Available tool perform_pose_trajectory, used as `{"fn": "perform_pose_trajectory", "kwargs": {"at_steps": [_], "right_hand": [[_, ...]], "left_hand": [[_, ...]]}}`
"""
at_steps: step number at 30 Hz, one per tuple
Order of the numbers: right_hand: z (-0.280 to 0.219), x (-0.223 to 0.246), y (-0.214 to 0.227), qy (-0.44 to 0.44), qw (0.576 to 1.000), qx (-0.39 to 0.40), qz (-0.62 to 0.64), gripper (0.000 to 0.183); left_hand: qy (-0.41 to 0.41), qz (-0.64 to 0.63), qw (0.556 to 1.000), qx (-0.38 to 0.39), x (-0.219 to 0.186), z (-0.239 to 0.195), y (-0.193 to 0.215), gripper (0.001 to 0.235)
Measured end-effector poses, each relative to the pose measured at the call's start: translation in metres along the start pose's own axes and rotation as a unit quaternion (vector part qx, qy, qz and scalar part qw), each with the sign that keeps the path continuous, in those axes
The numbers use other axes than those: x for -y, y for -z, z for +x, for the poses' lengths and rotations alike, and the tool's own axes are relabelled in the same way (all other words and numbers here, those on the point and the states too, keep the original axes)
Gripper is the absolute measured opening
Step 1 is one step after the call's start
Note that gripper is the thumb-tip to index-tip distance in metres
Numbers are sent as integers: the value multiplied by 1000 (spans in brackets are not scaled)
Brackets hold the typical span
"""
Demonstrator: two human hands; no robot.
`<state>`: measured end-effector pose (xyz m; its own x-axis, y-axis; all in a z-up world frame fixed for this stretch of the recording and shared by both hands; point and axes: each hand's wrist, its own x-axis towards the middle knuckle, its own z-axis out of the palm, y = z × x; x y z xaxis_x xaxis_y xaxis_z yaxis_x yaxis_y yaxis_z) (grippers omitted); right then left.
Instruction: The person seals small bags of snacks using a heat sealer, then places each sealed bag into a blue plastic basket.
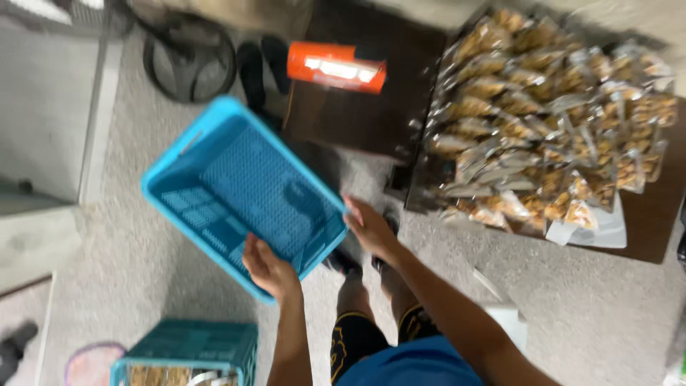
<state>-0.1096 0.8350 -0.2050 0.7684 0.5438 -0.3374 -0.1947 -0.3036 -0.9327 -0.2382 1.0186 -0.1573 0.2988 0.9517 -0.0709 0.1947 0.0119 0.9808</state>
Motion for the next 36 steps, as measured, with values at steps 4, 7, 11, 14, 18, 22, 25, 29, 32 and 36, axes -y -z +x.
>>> {"fn": "perform_pose_trajectory", "kwargs": {"at_steps": [4, 7, 11, 14, 18, 22, 25, 29, 32, 36], "right_hand": [[-103, -7, 46, -85, 995, -50, 23, 45], [-139, -6, 102, -131, 983, -119, 42, 44], [-204, 5, 125, -211, 948, -228, 68, 45], [-239, 14, 132, -66, 948, -290, 114, 41], [-243, 28, 133, -114, 940, -302, 107, 42], [-263, 36, 114, -94, 943, -291, 129, 40], [-251, 30, 120, -110, 944, -273, 150, 40], [-221, 6, 131, -85, 958, -210, 174, 41], [-198, 2, 147, -118, 962, -168, 181, 42], [-154, 3, 180, -104, 988, -55, 101, 44]], "left_hand": [[25, -26, 996, 87, -30, -47, -30, 30], [58, -23, 987, 146, -45, -83, -58, 31], [51, -29, 955, 292, -44, -117, -83, 29], [57, -55, 943, 322, -43, -135, -69, 30], [59, -80, 937, 335, -52, -132, -96, 31], [94, -90, 929, 345, -61, -134, -89, 32], [145, -94, 926, 336, -75, -138, -98, 35], [89, -109, 939, 314, -78, -140, -113, 36], [86, -96, 957, 261, -78, -136, -116, 38], [61, 12, 980, 191, -72, -134, -116, 39]]}}
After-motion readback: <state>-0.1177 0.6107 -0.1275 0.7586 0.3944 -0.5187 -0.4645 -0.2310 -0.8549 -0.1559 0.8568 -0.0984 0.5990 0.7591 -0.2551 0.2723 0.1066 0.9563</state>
